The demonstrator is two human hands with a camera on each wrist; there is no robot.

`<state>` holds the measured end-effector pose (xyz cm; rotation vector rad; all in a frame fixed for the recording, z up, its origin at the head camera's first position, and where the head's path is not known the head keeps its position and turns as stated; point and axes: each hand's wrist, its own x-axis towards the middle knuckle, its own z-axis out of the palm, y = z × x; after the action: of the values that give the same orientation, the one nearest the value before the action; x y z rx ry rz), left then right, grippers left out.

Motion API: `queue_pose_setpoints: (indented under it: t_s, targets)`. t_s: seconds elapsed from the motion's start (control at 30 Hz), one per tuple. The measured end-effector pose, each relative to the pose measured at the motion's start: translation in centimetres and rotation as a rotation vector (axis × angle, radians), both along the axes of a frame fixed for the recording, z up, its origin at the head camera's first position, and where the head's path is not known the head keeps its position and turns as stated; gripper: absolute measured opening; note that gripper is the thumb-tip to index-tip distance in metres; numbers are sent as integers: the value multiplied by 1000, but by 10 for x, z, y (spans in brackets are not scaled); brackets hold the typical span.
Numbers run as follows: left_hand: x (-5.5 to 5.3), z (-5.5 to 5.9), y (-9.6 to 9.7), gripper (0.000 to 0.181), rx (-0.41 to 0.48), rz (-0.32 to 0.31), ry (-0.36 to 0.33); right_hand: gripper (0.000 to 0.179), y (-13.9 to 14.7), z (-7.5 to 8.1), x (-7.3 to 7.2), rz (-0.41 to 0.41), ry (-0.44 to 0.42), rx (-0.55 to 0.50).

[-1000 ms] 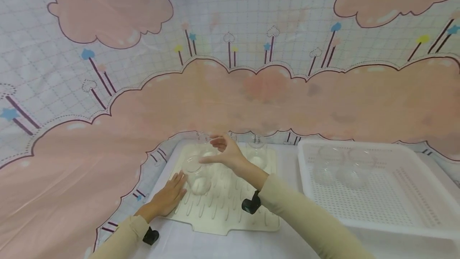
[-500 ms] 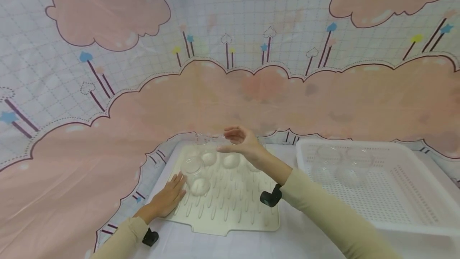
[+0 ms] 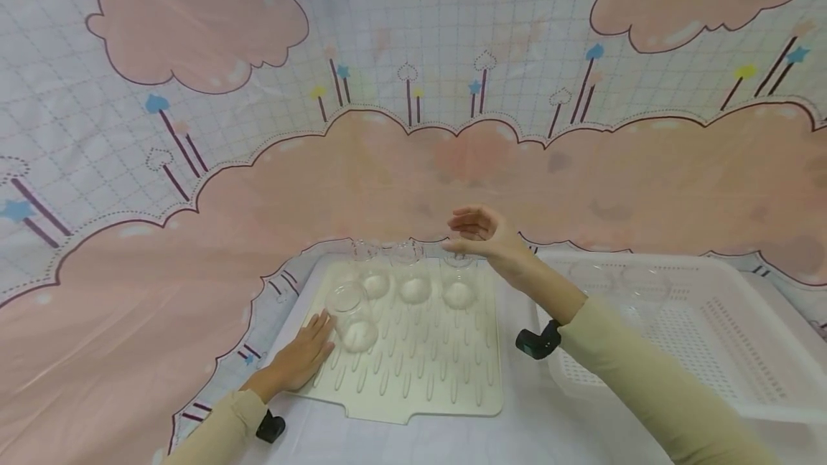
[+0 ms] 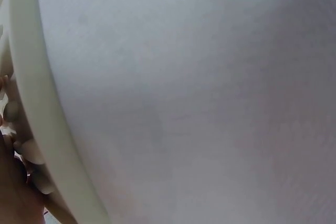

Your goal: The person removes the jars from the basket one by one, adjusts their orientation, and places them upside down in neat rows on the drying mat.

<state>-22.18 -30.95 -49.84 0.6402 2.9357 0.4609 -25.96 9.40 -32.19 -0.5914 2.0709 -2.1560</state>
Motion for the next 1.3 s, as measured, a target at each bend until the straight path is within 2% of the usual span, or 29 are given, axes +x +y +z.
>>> queue_pose_setpoints:
  t_s: [0.3, 0.7, 0.93, 1.1, 1.3]
  targets:
    - [-1, 3, 1, 57, -15, 3, -36, 52, 44, 0, -2, -74, 12, 53]
    - [3, 1, 1, 58, -27, 7, -58, 39, 112, -4, 11, -174, 12, 138]
    - [3, 2, 3, 58, -14, 4, -52, 33, 162, -5, 12, -266, 55, 148]
    - [3, 3, 1, 58, -18, 8, -52, 36, 198, -7, 14, -327, 26, 117]
    - [2, 7, 2, 58, 2, 8, -47, 40, 234, -18, 16, -320, 26, 127]
